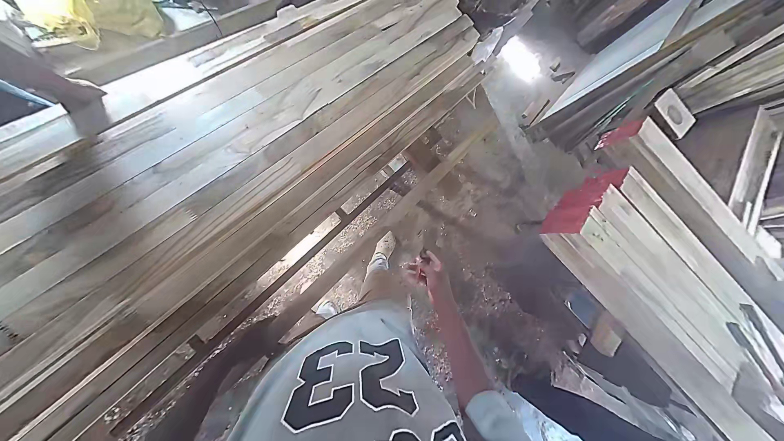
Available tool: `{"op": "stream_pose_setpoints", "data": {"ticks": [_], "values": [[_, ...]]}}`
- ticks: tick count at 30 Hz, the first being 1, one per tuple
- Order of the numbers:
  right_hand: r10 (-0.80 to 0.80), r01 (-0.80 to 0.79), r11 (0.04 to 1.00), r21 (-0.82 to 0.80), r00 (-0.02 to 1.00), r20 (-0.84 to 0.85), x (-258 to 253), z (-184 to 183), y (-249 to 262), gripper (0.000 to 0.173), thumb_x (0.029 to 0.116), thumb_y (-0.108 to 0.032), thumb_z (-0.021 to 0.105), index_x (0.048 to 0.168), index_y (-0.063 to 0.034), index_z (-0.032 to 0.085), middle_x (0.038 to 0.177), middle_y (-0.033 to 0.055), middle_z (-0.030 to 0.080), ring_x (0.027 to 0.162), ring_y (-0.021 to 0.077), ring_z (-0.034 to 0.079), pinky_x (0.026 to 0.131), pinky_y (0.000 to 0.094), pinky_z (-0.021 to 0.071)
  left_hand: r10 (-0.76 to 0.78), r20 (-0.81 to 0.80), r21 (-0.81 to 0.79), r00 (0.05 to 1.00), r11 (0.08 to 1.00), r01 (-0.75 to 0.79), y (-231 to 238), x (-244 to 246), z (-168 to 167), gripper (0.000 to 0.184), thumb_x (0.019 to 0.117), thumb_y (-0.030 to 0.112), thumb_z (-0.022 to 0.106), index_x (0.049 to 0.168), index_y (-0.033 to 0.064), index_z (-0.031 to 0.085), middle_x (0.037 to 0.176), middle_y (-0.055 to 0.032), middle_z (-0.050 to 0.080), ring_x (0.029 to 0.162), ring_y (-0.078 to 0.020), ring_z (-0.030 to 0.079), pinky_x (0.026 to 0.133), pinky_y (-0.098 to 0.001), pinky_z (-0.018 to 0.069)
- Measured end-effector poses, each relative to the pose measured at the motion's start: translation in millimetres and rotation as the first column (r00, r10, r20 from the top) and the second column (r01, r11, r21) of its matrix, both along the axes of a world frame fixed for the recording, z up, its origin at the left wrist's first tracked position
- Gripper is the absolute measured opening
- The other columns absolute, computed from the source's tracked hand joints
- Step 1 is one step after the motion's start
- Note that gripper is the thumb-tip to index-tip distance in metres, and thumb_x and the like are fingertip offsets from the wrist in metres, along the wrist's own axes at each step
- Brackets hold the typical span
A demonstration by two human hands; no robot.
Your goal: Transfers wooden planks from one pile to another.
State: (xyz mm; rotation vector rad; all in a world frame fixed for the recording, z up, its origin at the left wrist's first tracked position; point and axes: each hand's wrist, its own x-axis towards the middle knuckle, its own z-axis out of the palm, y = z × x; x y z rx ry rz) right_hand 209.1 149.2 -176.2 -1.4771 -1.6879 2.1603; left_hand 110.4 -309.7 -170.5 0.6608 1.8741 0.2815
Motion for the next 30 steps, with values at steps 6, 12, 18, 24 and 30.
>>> {"op": "stream_pose_setpoints", "data": {"ticks": [6, 12, 18, 24, 30], "values": [[0.331, -0.534, 0.619, 0.576, 0.842, 0.426, -88.2, -10.9, 181.9, 0.054, 0.1034, -0.016, 0.058, 0.154, -0.004, 0.044, 0.145, 0.0231, 0.056, 0.125, 0.0319, 0.063, 0.106, 0.0452, 0.0518, 0.407, 0.215, -0.242, 0.888, 0.903, -0.355, 49.2, -20.3, -70.1, 0.083, 0.0832, 0.043, 0.086, 0.148, 0.0065, 0.049, 0.136, -0.0229, 0.062, 0.128, -0.0384, 0.059, 0.11, -0.0601, 0.044], [0.43, -0.812, 0.364, 0.456, 0.581, 0.691, -155.0, -29.5, 258.3, 0.065, 0.0967, -0.013, 0.067, 0.156, -0.0147, 0.04, 0.148, 0.0259, 0.049, 0.12, 0.044, 0.063, 0.098, 0.0583, 0.054, 0.435, 0.284, -0.235, 0.855, 0.896, -0.378, 162.4, -63.8, -61.5, 0.067, 0.0832, 0.036, 0.086, 0.137, 0.0062, 0.06, 0.123, -0.0191, 0.069, 0.115, -0.0333, 0.066, 0.103, -0.0568, 0.0502], [0.454, -0.862, 0.364, 0.353, 0.495, 0.741, -151.6, 15.7, 277.4, 0.057, 0.103, -0.02, 0.056, 0.157, -0.0126, 0.04, 0.141, 0.0251, 0.057, 0.121, 0.0402, 0.063, 0.102, 0.0544, 0.0513, 0.442, 0.148, -0.395, 0.885, 0.847, -0.357, 214.6, -67.5, 3.5, 0.059, 0.0973, 0.03, 0.073, 0.142, -0.0032, 0.052, 0.138, -0.0259, 0.058, 0.127, -0.038, 0.057, 0.111, -0.0547, 0.0403], [0.542, -0.849, 0.469, 0.242, 0.493, 0.68, -194.8, 30.0, 245.9, 0.046, 0.0989, -0.018, 0.06, 0.142, -0.0027, 0.053, 0.12, 0.0226, 0.067, 0.099, 0.033, 0.072, 0.087, 0.0499, 0.06, 0.528, 0.04, -0.252, 0.849, 0.827, -0.502, 179.3, -46.7, -52.2, 0.063, 0.079, 0.042, 0.088, 0.127, 0.0074, 0.068, 0.116, -0.0198, 0.071, 0.111, -0.0363, 0.068, 0.1, -0.0629, 0.0509], [0.642, -0.913, 0.381, 0.145, 0.374, 0.669, -156.8, 48.9, 236.8, 0.047, 0.1037, -0.018, 0.054, 0.15, -0.0064, 0.05, 0.131, 0.0216, 0.064, 0.108, 0.0322, 0.071, 0.095, 0.0491, 0.0579, 0.501, 0.029, -0.231, 0.865, 0.845, -0.482, 176.7, -43.6, -53.0, 0.063, 0.0803, 0.045, 0.086, 0.129, 0.0092, 0.067, 0.117, -0.019, 0.071, 0.112, -0.0363, 0.067, 0.1, -0.0619, 0.0509]]}}
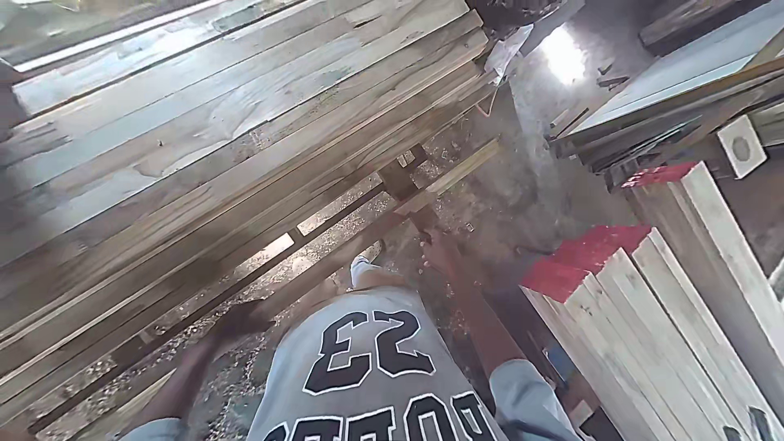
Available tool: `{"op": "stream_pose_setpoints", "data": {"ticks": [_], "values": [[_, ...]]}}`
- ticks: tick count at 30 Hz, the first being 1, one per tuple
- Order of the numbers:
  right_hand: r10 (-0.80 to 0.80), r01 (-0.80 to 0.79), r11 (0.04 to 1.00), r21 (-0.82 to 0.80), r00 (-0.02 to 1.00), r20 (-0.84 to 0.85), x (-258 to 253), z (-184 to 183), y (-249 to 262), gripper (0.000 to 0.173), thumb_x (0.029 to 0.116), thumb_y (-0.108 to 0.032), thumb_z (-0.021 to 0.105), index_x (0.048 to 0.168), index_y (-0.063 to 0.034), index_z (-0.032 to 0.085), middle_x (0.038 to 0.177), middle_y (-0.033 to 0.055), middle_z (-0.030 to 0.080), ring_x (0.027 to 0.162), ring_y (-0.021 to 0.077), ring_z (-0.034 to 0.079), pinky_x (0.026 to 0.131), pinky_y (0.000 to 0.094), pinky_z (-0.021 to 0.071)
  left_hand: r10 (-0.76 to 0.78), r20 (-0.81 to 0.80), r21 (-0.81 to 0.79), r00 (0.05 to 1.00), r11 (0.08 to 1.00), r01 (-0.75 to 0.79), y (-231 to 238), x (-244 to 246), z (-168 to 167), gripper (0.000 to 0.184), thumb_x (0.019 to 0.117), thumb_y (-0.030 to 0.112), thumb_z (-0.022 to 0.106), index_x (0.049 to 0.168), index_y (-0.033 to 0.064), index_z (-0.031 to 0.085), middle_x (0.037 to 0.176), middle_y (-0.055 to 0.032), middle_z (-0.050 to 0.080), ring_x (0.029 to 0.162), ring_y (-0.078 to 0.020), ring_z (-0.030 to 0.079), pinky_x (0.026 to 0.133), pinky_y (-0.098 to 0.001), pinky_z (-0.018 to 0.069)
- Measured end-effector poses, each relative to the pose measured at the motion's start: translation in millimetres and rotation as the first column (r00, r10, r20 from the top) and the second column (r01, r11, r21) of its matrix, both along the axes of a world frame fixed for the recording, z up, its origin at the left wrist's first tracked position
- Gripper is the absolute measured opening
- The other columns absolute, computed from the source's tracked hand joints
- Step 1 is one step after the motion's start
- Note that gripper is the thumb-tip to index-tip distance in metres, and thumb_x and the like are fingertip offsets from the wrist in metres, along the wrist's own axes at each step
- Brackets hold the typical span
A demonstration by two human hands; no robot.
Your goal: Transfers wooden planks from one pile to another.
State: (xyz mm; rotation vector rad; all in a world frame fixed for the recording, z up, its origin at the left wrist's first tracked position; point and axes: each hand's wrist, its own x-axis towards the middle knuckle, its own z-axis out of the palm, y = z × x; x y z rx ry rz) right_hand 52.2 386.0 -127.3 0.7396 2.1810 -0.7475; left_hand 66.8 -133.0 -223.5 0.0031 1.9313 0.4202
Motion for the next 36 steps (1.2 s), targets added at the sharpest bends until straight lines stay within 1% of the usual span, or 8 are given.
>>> {"op": "stream_pose_setpoints", "data": {"ticks": [3, 7, 13, 21, 27, 30, 32, 36], "values": [[-0.017, 0.035, 0.984, 0.174, 0.994, -0.106, -20.9, -4.8, 14.0, 0.053, 0.1068, -0.023, 0.051, 0.157, -0.0107, 0.041, 0.138, 0.0217, 0.061, 0.121, 0.0368, 0.064, 0.104, 0.0514, 0.0505, 0.007, 0.025, -0.019, 1.0, 1.0, -0.006, 0.8, -5.2, 0.1, 0.064, 0.0798, 0.046, 0.086, 0.13, 0.0098, 0.067, 0.118, -0.0191, 0.071, 0.113, -0.0364, 0.067, 0.1, -0.0623, 0.051], [0.085, -0.061, 0.96, 0.275, 0.993, -0.078, -23.8, -35.8, 4.9, 0.058, 0.0976, -0.017, 0.061, 0.152, -0.0084, 0.044, 0.144, 0.0241, 0.054, 0.12, 0.0393, 0.064, 0.099, 0.0526, 0.0542, -0.008, 0.043, -0.028, 0.999, 1.0, 0.009, 2.8, -5.0, 4.4, 0.065, 0.082, 0.047, 0.084, 0.132, 0.0094, 0.066, 0.121, -0.02, 0.07, 0.116, -0.0375, 0.066, 0.102, -0.0633, 0.0494], [0.013, 0.005, 0.983, 0.183, 0.995, -0.099, -21.3, -4.9, 31.9, 0.051, 0.1042, -0.02, 0.052, 0.152, -0.005, 0.046, 0.139, 0.0244, 0.059, 0.125, 0.0381, 0.062, 0.106, 0.0534, 0.0487, -0.102, -0.004, -0.058, 0.995, 0.993, 0.102, -3.6, 1.5, -13.3, 0.069, 0.0812, 0.054, 0.082, 0.132, 0.0105, 0.065, 0.122, -0.0188, 0.07, 0.118, -0.0373, 0.065, 0.103, -0.0625, 0.0489], [-0.022, 0.022, 0.999, 0.027, 1.0, 0.008, -24.2, -2.8, 20.6, 0.05, 0.1018, -0.02, 0.058, 0.148, -0.0043, 0.047, 0.126, 0.0219, 0.065, 0.106, 0.0328, 0.071, 0.091, 0.0493, 0.0586, -0.072, 0.02, -0.107, 0.997, 0.991, 0.074, 2.0, 0.3, -5.3, 0.07, 0.081, 0.054, 0.082, 0.136, 0.0143, 0.064, 0.123, -0.0187, 0.07, 0.118, -0.038, 0.065, 0.102, -0.0639, 0.0488], [0.003, 0.062, 0.974, 0.218, 0.958, -0.286, -24.6, -38.4, 42.9, 0.057, 0.1042, -0.016, 0.053, 0.158, -0.0086, 0.037, 0.15, 0.0251, 0.049, 0.122, 0.0375, 0.064, 0.102, 0.0484, 0.0537, -0.084, 0.004, -0.134, 0.996, 0.987, 0.084, 10.2, 3.3, -6.6, 0.067, 0.0814, 0.055, 0.08, 0.133, 0.0139, 0.065, 0.12, -0.0194, 0.071, 0.115, -0.0395, 0.066, 0.098, -0.0662, 0.0498], [0.08, -0.033, 0.96, 0.277, 0.984, -0.16, -4.6, -66.2, 31.8, 0.069, 0.097, -0.012, 0.062, 0.159, -0.0096, 0.032, 0.153, 0.0265, 0.044, 0.121, 0.0415, 0.063, 0.098, 0.0519, 0.0558, -0.089, 0.032, -0.127, 0.996, 0.988, 0.092, 11.6, -1.5, -6.0, 0.067, 0.0818, 0.054, 0.08, 0.133, 0.0131, 0.065, 0.123, -0.0189, 0.07, 0.119, -0.0385, 0.065, 0.102, -0.0639, 0.0488], [0.078, -0.058, 0.957, 0.283, 0.995, -0.058, 15.5, -58.7, 30.5, 0.068, 0.0974, -0.014, 0.062, 0.159, -0.0117, 0.033, 0.149, 0.0271, 0.048, 0.118, 0.0429, 0.064, 0.095, 0.0545, 0.0561, -0.096, 0.029, -0.108, 0.995, 0.989, 0.098, 11.7, -5.4, -7.1, 0.065, 0.0817, 0.052, 0.081, 0.131, 0.0124, 0.066, 0.122, -0.0184, 0.07, 0.117, -0.0386, 0.065, 0.101, -0.0639, 0.0489], [-0.046, 0.082, 0.982, 0.17, 0.977, -0.206, 11.1, -37.0, 50.8, 0.056, 0.104, -0.02, 0.054, 0.157, -0.0098, 0.039, 0.144, 0.0234, 0.055, 0.117, 0.037, 0.066, 0.099, 0.0517, 0.055, -0.083, 0.001, -0.098, 0.997, 0.992, 0.083, 8.3, 2.5, -6.4, 0.065, 0.0803, 0.053, 0.082, 0.13, 0.014, 0.067, 0.119, -0.0175, 0.071, 0.114, -0.0374, 0.067, 0.099, -0.0634, 0.0506]]}}
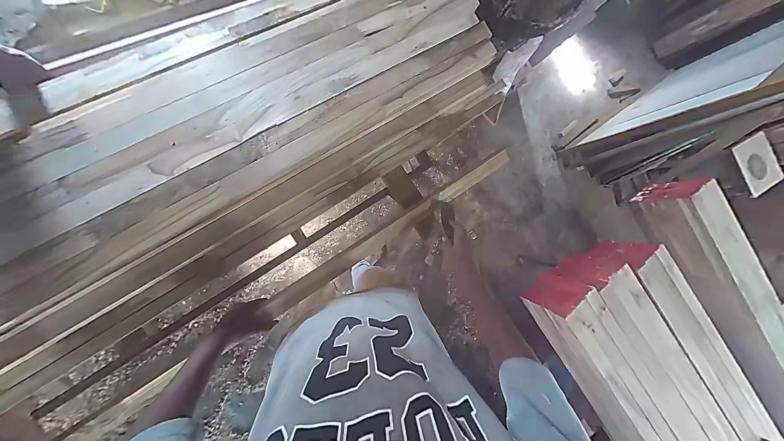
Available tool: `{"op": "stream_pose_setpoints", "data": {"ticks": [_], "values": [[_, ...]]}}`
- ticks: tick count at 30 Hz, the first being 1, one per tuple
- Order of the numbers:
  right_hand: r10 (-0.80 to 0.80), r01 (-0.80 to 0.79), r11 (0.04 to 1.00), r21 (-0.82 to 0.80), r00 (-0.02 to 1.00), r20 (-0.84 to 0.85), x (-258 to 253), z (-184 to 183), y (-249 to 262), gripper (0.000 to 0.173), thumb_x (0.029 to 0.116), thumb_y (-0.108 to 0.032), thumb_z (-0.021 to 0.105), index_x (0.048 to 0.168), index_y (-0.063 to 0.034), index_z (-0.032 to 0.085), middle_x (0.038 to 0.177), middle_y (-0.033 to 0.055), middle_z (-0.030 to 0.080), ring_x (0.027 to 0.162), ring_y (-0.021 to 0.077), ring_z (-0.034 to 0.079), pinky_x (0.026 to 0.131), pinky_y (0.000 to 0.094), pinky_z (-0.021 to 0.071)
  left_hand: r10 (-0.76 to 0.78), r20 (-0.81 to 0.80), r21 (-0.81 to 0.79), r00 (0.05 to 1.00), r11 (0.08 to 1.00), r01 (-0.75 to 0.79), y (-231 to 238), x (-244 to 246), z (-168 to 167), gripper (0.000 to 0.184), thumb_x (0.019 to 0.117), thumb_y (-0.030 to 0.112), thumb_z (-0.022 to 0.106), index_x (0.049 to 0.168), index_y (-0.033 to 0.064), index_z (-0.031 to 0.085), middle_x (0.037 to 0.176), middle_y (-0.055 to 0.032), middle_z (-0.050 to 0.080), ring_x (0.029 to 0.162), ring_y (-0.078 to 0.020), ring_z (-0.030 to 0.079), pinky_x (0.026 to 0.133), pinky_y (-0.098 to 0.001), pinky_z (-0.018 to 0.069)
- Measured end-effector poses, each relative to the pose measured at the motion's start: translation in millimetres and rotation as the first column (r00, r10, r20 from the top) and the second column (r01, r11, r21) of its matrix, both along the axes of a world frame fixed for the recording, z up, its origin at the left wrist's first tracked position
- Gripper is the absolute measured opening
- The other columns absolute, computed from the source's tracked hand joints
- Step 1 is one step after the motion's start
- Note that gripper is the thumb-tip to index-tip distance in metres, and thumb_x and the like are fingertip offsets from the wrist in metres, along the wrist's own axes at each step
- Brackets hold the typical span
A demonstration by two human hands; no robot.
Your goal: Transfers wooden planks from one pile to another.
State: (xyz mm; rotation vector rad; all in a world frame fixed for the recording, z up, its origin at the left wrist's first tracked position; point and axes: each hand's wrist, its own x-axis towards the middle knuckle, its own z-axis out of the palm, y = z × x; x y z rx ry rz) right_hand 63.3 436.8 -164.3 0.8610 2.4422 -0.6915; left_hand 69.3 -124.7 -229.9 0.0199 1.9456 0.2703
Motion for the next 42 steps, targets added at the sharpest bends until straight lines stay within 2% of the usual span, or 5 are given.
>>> {"op": "stream_pose_setpoints", "data": {"ticks": [8, 18, 25, 29, 42], "values": [[-0.133, 0.172, 0.919, -0.354, 0.982, 0.133, -15.7, 23.9, -14.1, 0.053, 0.1028, -0.014, 0.058, 0.151, -0.0065, 0.039, 0.115, 0.0196, 0.065, 0.079, 0.0246, 0.074, 0.071, 0.0411, 0.0647, -0.088, -0.108, -0.166, 0.99, 0.984, 0.069, 38.7, -3.4, 14.3, 0.073, 0.0863, 0.063, 0.071, 0.138, 0.0135, 0.058, 0.116, -0.0225, 0.071, 0.11, -0.0436, 0.068, 0.092, -0.0661, 0.0525], [0.122, -0.125, 0.992, 0.001, 0.964, 0.237, -92.3, 51.3, 3.4, 0.045, 0.0991, -0.017, 0.059, 0.139, 0.002, 0.051, 0.124, 0.0256, 0.064, 0.106, 0.0368, 0.069, 0.092, 0.0531, 0.056, -0.111, -0.409, -0.204, 0.906, 0.979, 0.028, 72.6, 20.0, 2.2, 0.049, 0.094, 0.048, 0.069, 0.124, 0.009, 0.064, 0.106, -0.0189, 0.073, 0.101, -0.0392, 0.071, 0.084, -0.0612, 0.0567], [0.23, -0.241, 0.97, 0.005, 0.93, 0.287, -61.4, 72.5, 20.4, 0.044, 0.1031, -0.016, 0.053, 0.146, -0.0065, 0.052, 0.13, 0.0239, 0.064, 0.118, 0.0381, 0.065, 0.1, 0.0563, 0.0515, 0.008, -0.003, 0.193, 1.0, 0.981, -0.008, 14.3, -9.5, -3.0, 0.075, 0.0865, 0.059, 0.076, 0.148, 0.0218, 0.052, 0.13, -0.0177, 0.067, 0.123, -0.038, 0.064, 0.106, -0.0638, 0.0468], [0.295, -0.343, 0.914, 0.217, 0.929, 0.224, -85.5, 42.0, 57.1, 0.047, 0.0997, -0.01, 0.057, 0.147, -0.0161, 0.056, 0.136, 0.0228, 0.061, 0.118, 0.0443, 0.064, 0.095, 0.0639, 0.052, 0.071, 0.256, 0.131, 0.964, 0.986, -0.107, 22.3, -24.9, 9.7, 0.055, 0.0914, 0.039, 0.079, 0.133, 0.0065, 0.063, 0.108, -0.0192, 0.071, 0.093, -0.0319, 0.07, 0.09, -0.0539, 0.0552], [0.115, -0.095, 0.992, -0.084, 0.953, 0.28, -68.1, 55.4, -7.8, 0.04, 0.1021, -0.016, 0.053, 0.139, -0.0015, 0.056, 0.127, 0.0215, 0.064, 0.107, 0.0299, 0.069, 0.094, 0.0467, 0.0559, -0.01, 0.169, 0.191, 0.986, 0.981, -0.023, 17.5, -23.4, -7.6, 0.059, 0.0888, 0.044, 0.08, 0.124, -0.0019, 0.067, 0.113, -0.0247, 0.07, 0.109, -0.0385, 0.067, 0.101, -0.0583, 0.0491]]}}
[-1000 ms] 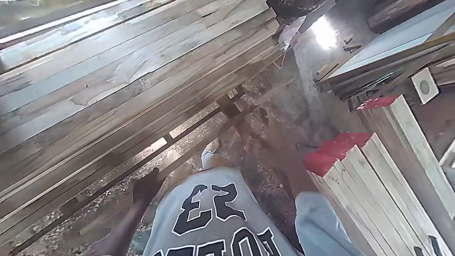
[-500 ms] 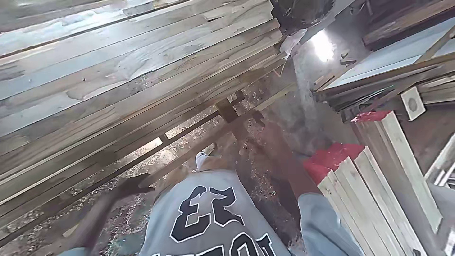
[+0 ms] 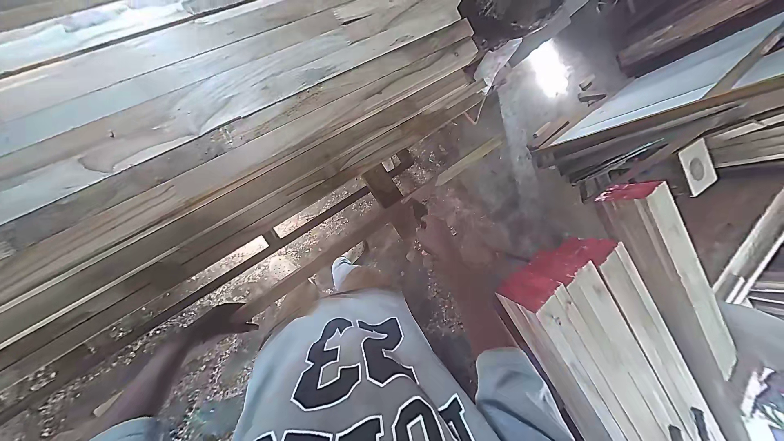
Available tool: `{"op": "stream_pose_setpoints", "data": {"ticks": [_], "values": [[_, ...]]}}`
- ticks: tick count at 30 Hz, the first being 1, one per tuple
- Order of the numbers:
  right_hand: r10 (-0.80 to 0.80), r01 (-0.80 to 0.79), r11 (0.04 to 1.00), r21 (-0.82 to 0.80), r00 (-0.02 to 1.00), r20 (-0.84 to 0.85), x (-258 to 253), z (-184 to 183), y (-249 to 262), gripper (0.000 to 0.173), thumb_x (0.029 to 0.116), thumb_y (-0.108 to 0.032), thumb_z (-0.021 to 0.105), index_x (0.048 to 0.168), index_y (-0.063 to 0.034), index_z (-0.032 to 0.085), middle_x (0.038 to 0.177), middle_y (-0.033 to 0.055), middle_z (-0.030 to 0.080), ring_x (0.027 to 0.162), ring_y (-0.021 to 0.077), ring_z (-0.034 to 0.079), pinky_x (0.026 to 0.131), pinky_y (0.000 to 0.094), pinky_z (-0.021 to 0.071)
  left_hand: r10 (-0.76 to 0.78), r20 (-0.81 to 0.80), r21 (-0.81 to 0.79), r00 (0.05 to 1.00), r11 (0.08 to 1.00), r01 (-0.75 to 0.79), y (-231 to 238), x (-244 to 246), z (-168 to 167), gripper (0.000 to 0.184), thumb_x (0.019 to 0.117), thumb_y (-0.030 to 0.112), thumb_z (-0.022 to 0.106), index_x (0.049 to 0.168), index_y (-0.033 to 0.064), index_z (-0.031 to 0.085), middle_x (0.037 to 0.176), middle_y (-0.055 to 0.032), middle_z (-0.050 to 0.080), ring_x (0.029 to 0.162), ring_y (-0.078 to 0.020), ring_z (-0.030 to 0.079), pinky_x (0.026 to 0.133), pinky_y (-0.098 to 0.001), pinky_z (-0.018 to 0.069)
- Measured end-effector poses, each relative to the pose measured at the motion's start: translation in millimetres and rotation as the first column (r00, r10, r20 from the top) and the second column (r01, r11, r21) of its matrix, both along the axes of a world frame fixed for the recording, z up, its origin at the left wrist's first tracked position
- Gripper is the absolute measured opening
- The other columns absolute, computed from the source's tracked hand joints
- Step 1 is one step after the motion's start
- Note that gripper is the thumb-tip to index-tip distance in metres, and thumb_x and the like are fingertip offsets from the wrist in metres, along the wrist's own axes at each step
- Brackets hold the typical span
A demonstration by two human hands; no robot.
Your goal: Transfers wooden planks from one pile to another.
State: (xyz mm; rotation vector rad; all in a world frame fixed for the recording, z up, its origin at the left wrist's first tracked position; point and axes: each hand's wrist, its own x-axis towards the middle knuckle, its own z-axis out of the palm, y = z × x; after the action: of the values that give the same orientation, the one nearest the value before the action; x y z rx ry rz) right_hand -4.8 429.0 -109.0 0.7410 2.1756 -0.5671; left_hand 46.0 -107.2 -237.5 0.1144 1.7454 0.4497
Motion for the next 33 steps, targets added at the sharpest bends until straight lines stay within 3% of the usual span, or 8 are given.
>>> {"op": "stream_pose_setpoints", "data": {"ticks": [3, 8, 11, 15, 19, 24, 28, 33], "values": [[-0.329, 0.312, 0.924, -0.22, 0.943, -0.042, 30.2, -11.7, 23.9, 0.045, 0.105, -0.017, 0.053, 0.148, -0.0038, 0.048, 0.116, 0.0196, 0.067, 0.076, 0.0202, 0.073, 0.069, 0.035, 0.0635, -0.051, -0.179, -0.146, 0.983, 0.989, 0.024, 7.1, 12.1, 8.8, 0.071, 0.0857, 0.059, 0.077, 0.129, 0.0035, 0.064, 0.11, -0.0239, 0.071, 0.106, -0.0419, 0.068, 0.094, -0.0635, 0.0521], [-0.639, 0.514, 0.748, -0.421, 0.729, -0.246, 71.2, -49.3, 47.4, 0.051, 0.107, -0.013, 0.053, 0.155, -0.0044, 0.038, 0.126, 0.0247, 0.062, 0.078, 0.0251, 0.075, 0.068, 0.0386, 0.0663, -0.171, -0.457, -0.425, 0.873, 0.904, -0.046, 27.9, 38.4, 3.0, 0.057, 0.0875, 0.047, 0.072, 0.128, 0.0091, 0.06, 0.114, -0.0196, 0.071, 0.105, -0.0401, 0.07, 0.083, -0.0629, 0.0565], [-0.521, 0.409, 0.848, -0.336, 0.761, -0.387, 70.1, -73.6, 52.2, 0.049, 0.1068, -0.012, 0.05, 0.154, -0.0036, 0.04, 0.128, 0.0237, 0.062, 0.087, 0.0252, 0.074, 0.073, 0.0398, 0.0647, -0.154, -0.485, -0.422, 0.861, 0.904, -0.076, 32.6, 41.5, 5.9, 0.052, 0.0888, 0.045, 0.072, 0.123, 0.0079, 0.062, 0.112, -0.0194, 0.07, 0.104, -0.0397, 0.07, 0.081, -0.0623, 0.0566], [-0.227, 0.218, 0.973, -0.081, 0.816, -0.532, 47.9, -93.4, 62.6, 0.049, 0.105, -0.011, 0.049, 0.153, -0.001, 0.044, 0.141, 0.0243, 0.058, 0.12, 0.0327, 0.065, 0.104, 0.046, 0.0525, -0.097, -0.432, -0.308, 0.897, 0.95, -0.046, 18.7, 34.0, 3.2, 0.065, 0.0874, 0.052, 0.075, 0.135, 0.0102, 0.06, 0.122, -0.0185, 0.069, 0.114, -0.0387, 0.067, 0.092, -0.0633, 0.054], [-0.208, 0.181, 0.978, -0.105, 0.787, -0.581, 37.0, -99.9, 61.5, 0.051, 0.104, -0.008, 0.052, 0.153, 0.0009, 0.041, 0.141, 0.0249, 0.058, 0.116, 0.0307, 0.068, 0.099, 0.043, 0.0566, 0.074, -0.248, -0.011, 0.966, 0.997, -0.079, -8.8, 13.6, 9.7, 0.075, 0.0839, 0.047, 0.084, 0.143, 0.0119, 0.055, 0.125, -0.0224, 0.068, 0.119, -0.0409, 0.065, 0.104, -0.0646, 0.0473], [-0.285, 0.181, 0.957, -0.227, 0.734, -0.616, 53.5, -88.6, 37.9, 0.052, 0.1051, -0.011, 0.053, 0.152, 0.0062, 0.04, 0.14, 0.0266, 0.058, 0.115, 0.0293, 0.068, 0.099, 0.0412, 0.0563, -0.116, -0.336, -0.195, 0.935, 0.979, 0.051, -7.5, 19.2, 24.8, 0.063, 0.0881, 0.059, 0.074, 0.127, 0.0093, 0.067, 0.116, -0.0215, 0.072, 0.111, -0.0431, 0.068, 0.095, -0.0693, 0.0496], [-0.366, 0.209, 0.927, -0.313, 0.689, -0.626, 82.3, -99.1, 17.4, 0.052, 0.1044, -0.012, 0.056, 0.15, 0.0078, 0.042, 0.138, 0.0278, 0.058, 0.106, 0.0263, 0.071, 0.09, 0.0366, 0.0611, -0.097, -0.688, -0.132, 0.719, 0.991, 0.007, -11.1, 70.4, 11.7, 0.037, 0.0972, 0.035, 0.07, 0.124, 0.0104, 0.07, 0.119, -0.016, 0.072, 0.111, -0.0384, 0.07, 0.093, -0.0626, 0.0545], [-0.138, -0.016, 0.984, -0.176, 0.551, -0.823, 90.4, -96.6, -18.0, 0.048, 0.1024, -0.012, 0.056, 0.142, 0.0145, 0.05, 0.133, 0.03, 0.062, 0.115, 0.0315, 0.069, 0.101, 0.0405, 0.0559, -0.106, -0.498, -0.245, 0.861, 0.969, -0.022, 7.2, 79.0, -13.3, 0.034, 0.1051, 0.024, 0.057, 0.137, 0.0139, 0.062, 0.12, -0.0189, 0.072, 0.108, -0.0413, 0.071, 0.089, -0.0655, 0.0545]]}}
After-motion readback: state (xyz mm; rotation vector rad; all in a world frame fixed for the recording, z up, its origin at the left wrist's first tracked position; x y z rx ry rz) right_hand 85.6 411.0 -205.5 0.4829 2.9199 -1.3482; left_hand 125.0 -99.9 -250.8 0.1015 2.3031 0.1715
